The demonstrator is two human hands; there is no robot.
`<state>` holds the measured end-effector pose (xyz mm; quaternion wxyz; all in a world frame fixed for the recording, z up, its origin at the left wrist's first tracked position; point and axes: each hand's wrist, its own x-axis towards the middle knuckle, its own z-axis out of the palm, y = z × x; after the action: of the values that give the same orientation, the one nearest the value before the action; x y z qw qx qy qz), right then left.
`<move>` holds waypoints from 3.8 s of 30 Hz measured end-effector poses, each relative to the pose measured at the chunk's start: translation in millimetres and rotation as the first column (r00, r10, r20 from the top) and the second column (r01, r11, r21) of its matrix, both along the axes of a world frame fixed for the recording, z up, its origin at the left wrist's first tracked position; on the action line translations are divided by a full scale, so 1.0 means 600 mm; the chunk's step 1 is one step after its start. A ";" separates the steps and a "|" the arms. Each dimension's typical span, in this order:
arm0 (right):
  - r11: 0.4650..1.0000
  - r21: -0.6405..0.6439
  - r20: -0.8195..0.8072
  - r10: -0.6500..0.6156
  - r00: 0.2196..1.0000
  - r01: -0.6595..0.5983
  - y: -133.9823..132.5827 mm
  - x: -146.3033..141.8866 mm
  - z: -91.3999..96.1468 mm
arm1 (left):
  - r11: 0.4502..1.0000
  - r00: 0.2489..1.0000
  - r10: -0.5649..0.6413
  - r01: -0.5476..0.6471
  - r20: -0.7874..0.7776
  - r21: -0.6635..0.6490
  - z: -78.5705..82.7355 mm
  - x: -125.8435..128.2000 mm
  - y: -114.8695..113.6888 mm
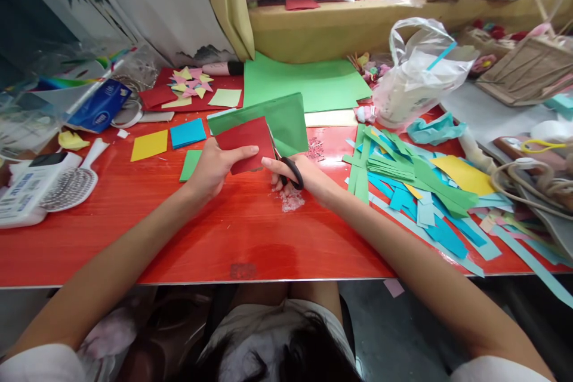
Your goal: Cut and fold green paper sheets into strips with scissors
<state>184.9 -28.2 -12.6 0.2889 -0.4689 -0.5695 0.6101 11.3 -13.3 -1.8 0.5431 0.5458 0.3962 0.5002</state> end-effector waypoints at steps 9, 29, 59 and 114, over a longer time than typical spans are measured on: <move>0.999 0.046 0.025 -0.014 1.000 0.013 -0.007 -0.001 0.002 | 0.995 0.994 0.088 -0.092 -0.069 -0.048 -0.004 -0.003 0.000; 0.976 0.147 0.106 -0.176 0.979 0.160 -0.021 -0.016 0.006 | 0.996 0.998 0.068 -0.068 -0.006 -0.049 -0.016 0.004 -0.001; 0.968 0.173 0.097 -0.201 0.975 0.182 -0.022 -0.014 -0.004 | 0.994 0.994 0.089 -0.093 -0.062 -0.065 -0.028 0.003 0.002; 0.942 0.189 0.057 -0.292 0.955 0.277 -0.021 -0.016 -0.008 | 0.982 0.996 -0.088 0.087 0.005 -0.165 -0.036 0.016 -0.014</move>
<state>175.2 -40.9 -17.4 0.3907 -0.5435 -0.5599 0.4883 20.7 -21.8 -23.3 0.6075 0.5163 0.4124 0.4409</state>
